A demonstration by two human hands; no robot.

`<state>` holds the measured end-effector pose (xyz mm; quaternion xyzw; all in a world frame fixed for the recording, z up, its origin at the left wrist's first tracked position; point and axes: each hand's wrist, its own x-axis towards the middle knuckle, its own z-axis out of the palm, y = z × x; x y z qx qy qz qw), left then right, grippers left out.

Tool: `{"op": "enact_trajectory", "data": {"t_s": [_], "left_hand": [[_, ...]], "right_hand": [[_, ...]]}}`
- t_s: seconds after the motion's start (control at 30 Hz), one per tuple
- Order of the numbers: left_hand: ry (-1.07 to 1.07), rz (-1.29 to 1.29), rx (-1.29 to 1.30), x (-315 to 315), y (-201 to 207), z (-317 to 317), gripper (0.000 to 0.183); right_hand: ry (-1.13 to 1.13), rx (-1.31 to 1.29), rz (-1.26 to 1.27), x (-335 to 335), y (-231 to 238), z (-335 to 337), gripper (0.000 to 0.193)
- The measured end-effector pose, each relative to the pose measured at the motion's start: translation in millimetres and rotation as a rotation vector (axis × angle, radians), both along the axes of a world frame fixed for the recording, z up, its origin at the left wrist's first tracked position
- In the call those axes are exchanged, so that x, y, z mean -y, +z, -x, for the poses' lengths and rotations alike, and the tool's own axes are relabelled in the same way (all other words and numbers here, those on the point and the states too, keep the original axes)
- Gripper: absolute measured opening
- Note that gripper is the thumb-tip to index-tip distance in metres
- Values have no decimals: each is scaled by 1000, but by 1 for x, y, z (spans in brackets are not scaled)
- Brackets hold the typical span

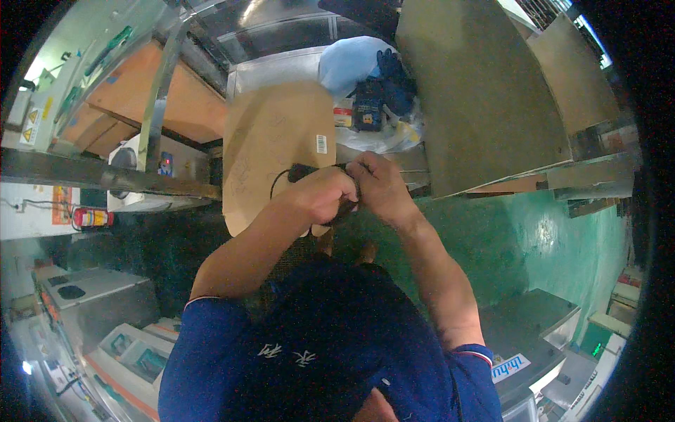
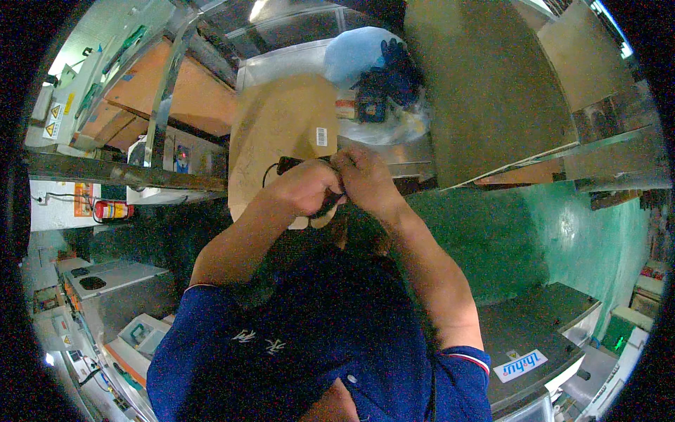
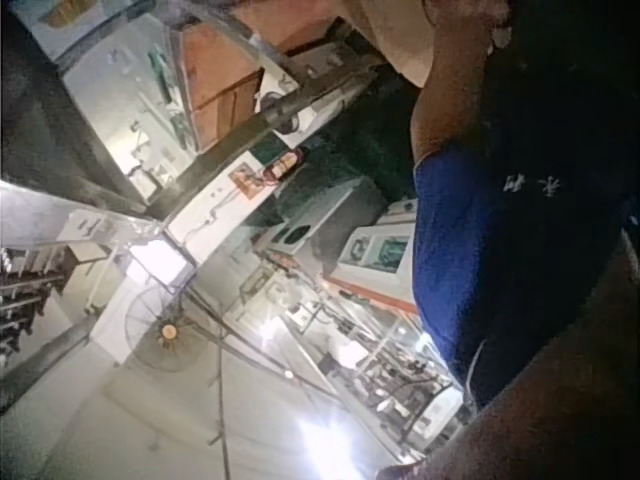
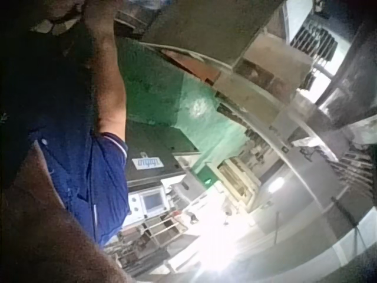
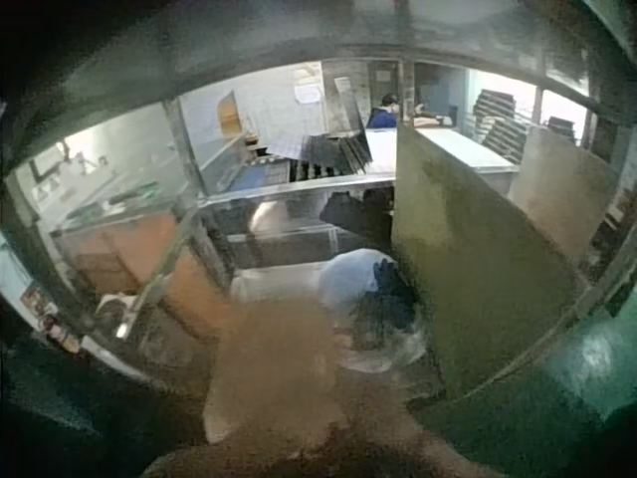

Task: Adjusting a wearable electronic device strapped to the forearm.

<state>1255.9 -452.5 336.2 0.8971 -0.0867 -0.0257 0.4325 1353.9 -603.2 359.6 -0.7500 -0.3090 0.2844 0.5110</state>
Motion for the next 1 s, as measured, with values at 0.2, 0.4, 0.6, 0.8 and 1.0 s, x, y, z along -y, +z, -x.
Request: {"op": "enact_trajectory", "data": {"t_s": [0.2, 0.4, 0.6, 0.8, 1.0], "left_hand": [[77, -90, -474, 10, 40, -12, 25], [193, -639, -146, 36, 26, -9, 25], [234, -443, 738, 33, 41, 9, 23], [613, 929, -186, 35, -2, 17, 23], [460, 1557, -354, 61, 1, 8, 37]], "right_hand": [[-40, 170, -10, 1, -16, -5, 25], [-141, 10, -32, -7, -27, -18, 21], [-216, -254, -110, 12, -4, -41, 15], [-210, -605, -255, 21, 15, -59, 12], [-132, -593, -325, 13, 25, -50, 11]]}}
